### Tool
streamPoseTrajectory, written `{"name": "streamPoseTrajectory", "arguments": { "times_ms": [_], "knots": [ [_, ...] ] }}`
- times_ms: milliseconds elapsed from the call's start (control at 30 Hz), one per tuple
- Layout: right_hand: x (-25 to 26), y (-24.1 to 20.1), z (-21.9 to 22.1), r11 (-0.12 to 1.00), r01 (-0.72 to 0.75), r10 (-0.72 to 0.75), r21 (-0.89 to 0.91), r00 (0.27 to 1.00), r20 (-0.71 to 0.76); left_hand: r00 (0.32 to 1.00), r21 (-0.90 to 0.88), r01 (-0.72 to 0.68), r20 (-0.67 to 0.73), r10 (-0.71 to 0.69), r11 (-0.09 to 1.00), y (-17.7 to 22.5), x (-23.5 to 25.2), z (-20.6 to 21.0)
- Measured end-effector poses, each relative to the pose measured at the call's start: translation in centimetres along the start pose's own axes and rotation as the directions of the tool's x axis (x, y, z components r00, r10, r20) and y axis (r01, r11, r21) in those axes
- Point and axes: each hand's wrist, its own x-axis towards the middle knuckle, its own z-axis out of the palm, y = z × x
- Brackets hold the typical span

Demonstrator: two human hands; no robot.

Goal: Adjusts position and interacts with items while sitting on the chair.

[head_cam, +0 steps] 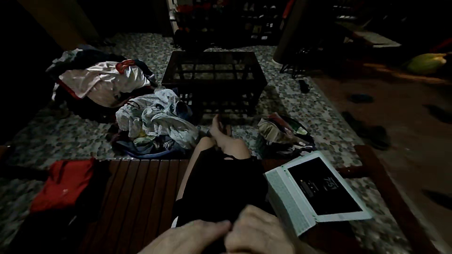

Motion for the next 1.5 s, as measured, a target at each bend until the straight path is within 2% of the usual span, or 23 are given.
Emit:
{"name": "streamPoseTrajectory", "arguments": {
  "times_ms": [67, 167, 233, 300, 333, 400, 533, 633, 700, 767, 867, 900, 967, 1033, 1100, 1167, 1233, 1300, 1333, 1367, 1400, 1433, 1500],
  "knots": [
    [1.2, 2.5, 2.9, 0.997, 0.021, -0.007, 0.072, 0.980, -0.198, 0.980, 0.105, -0.023, -0.194, 0.043, 0.994, 0.0, 2.2, 0.4],
    [-2.1, 9.7, 5.9, 0.973, -0.229, 0.225, 0.002, 0.953, -0.202, 0.900, 0.229, 0.046, -0.433, 0.060, 0.972, -3.2, 3.0, -4.2],
    [-5.9, 15.5, 6.6, 0.826, -0.531, 0.505, -0.187, 0.846, -0.171, 0.823, 0.251, 0.077, -0.562, 0.080, 0.965, -5.1, 3.2, -8.8],
    [-8.4, 21.0, 4.9, 0.660, -0.724, 0.680, -0.200, 0.689, -0.250, 0.741, 0.306, 0.170, -0.667, 0.083, 0.937, -6.5, 3.6, -13.4],
    [-8.6, 22.9, 3.1, 0.633, -0.759, 0.693, -0.153, 0.643, -0.326, 0.698, 0.310, 0.228, -0.713, 0.067, 0.923, -7.2, 4.1, -15.4],
    [-6.8, 24.7, -1.7, 0.665, -0.740, 0.630, -0.103, 0.629, -0.455, 0.609, 0.236, 0.268, -0.793, 0.026, 0.934, -8.4, 5.3, -18.5],
    [-1.9, 23.7, -11.0, 0.805, -0.533, 0.329, -0.260, 0.765, -0.554, 0.546, 0.157, 0.137, -0.836, 0.058, 0.978, -8.1, 6.0, -21.1],
    [-0.7, 21.0, -14.3, 0.849, -0.323, 0.035, -0.418, 0.824, -0.565, 0.570, 0.237, 0.088, -0.809, 0.146, 0.967, -7.5, 4.4, -19.7],
    [-2.0, 18.5, -14.3, 0.810, -0.340, -0.028, -0.478, 0.792, -0.610, 0.606, 0.295, 0.086, -0.774, 0.185, 0.952, -8.1, 2.1, -17.9],
    [-5.2, 17.3, -13.3, 0.781, -0.355, -0.031, -0.514, 0.799, -0.600, 0.698, 0.290, 0.084, -0.699, 0.151, 0.953, -10.4, -1.3, -16.2],
    [-11.8, 16.4, -11.5, 0.826, -0.397, 0.205, -0.401, 0.873, -0.442, 0.897, 0.187, 0.116, -0.442, -0.021, 0.976, -14.9, -7.6, -13.6],
    [-14.0, 16.0, -11.0, 0.829, -0.455, 0.336, -0.324, 0.870, -0.361, 0.928, 0.153, 0.164, -0.358, -0.100, 0.974, -16.0, -9.6, -12.5],
    [-18.1, 15.1, -9.9, 0.769, -0.609, 0.576, -0.195, 0.792, -0.203, 0.947, 0.103, 0.271, -0.207, -0.245, 0.957, -17.1, -12.9, -10.2],
    [-20.9, 14.2, -8.9, 0.649, -0.751, 0.749, -0.118, 0.659, -0.072, 0.927, 0.032, 0.374, -0.035, -0.373, 0.927, -17.6, -15.2, -8.5],
    [-22.2, 13.9, -8.3, 0.544, -0.834, 0.838, -0.086, 0.537, 0.098, 0.847, -0.002, 0.517, 0.146, -0.511, 0.856, -18.1, -16.0, -7.2],
    [-22.4, 14.8, -8.3, 0.473, -0.878, 0.850, -0.068, 0.435, 0.296, 0.751, -0.013, 0.620, 0.301, -0.588, 0.785, -19.5, -15.9, -6.5],
    [-21.5, 16.6, -8.4, 0.439, -0.897, 0.841, -0.041, 0.395, 0.370, 0.699, -0.043, 0.657, 0.409, -0.587, 0.752, -21.1, -14.9, -6.9],
    [-20.1, 19.1, -8.4, 0.421, -0.907, 0.855, 0.023, 0.405, 0.324, 0.781, -0.204, 0.602, 0.353, -0.516, 0.772, -23.1, -13.6, -7.8],
    [-19.4, 20.6, -7.9, 0.392, -0.916, 0.877, 0.089, 0.401, 0.266, 0.838, -0.375, 0.546, 0.228, -0.496, 0.749, -24.5, -12.9, -7.6],
    [-18.8, 22.4, -7.1, 0.342, -0.924, 0.904, 0.169, 0.372, 0.208, 0.845, -0.585, 0.460, 0.057, -0.531, 0.668, -26.3, -12.1, -6.5],
    [-18.5, 24.1, -6.0, 0.263, -0.930, 0.934, 0.258, 0.312, 0.172, 0.757, -0.779, 0.348, -0.094, -0.646, 0.521, -27.8, -11.1, -4.5],
    [-18.4, 25.6, -4.9, 0.169, -0.929, 0.956, 0.330, 0.235, 0.173, 0.633, -0.882, 0.266, -0.145, -0.760, 0.390, -28.9, -9.8, -2.4],
    [-18.7, 27.5, -3.2, 0.023, -0.926, 0.972, 0.377, 0.109, 0.210, 0.490, -0.955, 0.247, -0.021, -0.872, 0.162, -30.7, -7.7, 1.0]
  ]
}}
